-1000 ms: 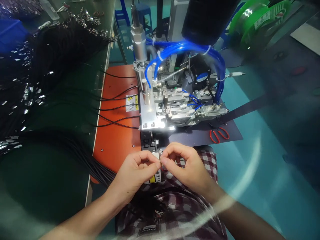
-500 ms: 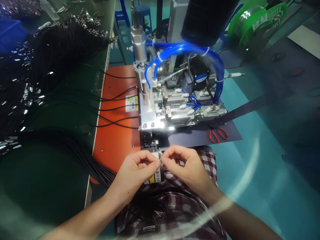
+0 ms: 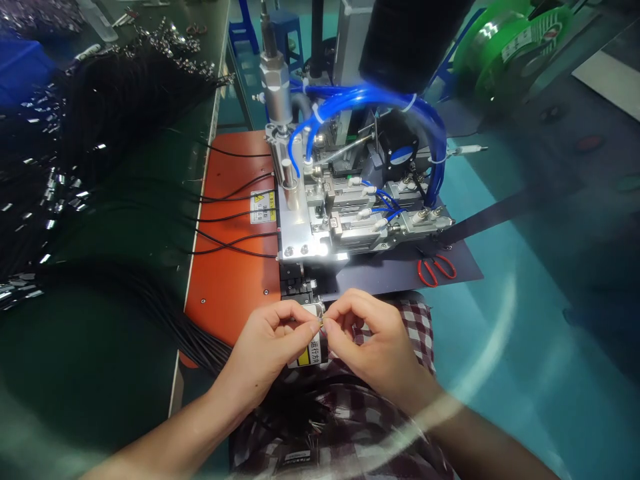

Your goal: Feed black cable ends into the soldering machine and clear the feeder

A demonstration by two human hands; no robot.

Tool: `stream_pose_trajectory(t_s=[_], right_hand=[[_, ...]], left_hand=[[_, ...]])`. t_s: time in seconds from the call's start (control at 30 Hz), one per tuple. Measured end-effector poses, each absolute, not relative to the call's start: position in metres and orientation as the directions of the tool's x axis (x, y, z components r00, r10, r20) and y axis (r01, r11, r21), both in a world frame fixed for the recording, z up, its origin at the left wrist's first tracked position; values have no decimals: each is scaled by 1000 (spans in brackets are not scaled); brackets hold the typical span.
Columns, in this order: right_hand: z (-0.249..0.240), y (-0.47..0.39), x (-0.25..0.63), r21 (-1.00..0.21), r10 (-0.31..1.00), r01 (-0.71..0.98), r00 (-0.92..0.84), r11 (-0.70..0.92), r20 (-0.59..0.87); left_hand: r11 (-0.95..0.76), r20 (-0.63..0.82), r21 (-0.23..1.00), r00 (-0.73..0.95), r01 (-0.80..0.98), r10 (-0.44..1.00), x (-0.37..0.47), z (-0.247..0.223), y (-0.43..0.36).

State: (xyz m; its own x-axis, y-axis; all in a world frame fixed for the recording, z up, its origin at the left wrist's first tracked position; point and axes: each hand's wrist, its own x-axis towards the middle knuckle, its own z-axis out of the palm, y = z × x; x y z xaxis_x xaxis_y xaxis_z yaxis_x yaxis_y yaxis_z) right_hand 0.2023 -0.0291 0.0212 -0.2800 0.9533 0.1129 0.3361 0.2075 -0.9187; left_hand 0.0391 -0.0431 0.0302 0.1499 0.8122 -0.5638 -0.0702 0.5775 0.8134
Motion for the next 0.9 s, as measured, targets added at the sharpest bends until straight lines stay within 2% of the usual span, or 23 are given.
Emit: stream_pose_trajectory(t_s=[0.27,0.63,0.9], right_hand=[[16,-26,206,-967,947,232,-320,107,28],[11,-34,205,-958,951,230,-292,171,99],[21,-13,213,-995,923,103,-382,-5,-44]], left_hand=[[587,-565,802,176,-114,806,39,34,-42],[597,-583,792,130,-130,802,42,31,-43],[605,-589,793,160,-76,792,40,32,-44]])
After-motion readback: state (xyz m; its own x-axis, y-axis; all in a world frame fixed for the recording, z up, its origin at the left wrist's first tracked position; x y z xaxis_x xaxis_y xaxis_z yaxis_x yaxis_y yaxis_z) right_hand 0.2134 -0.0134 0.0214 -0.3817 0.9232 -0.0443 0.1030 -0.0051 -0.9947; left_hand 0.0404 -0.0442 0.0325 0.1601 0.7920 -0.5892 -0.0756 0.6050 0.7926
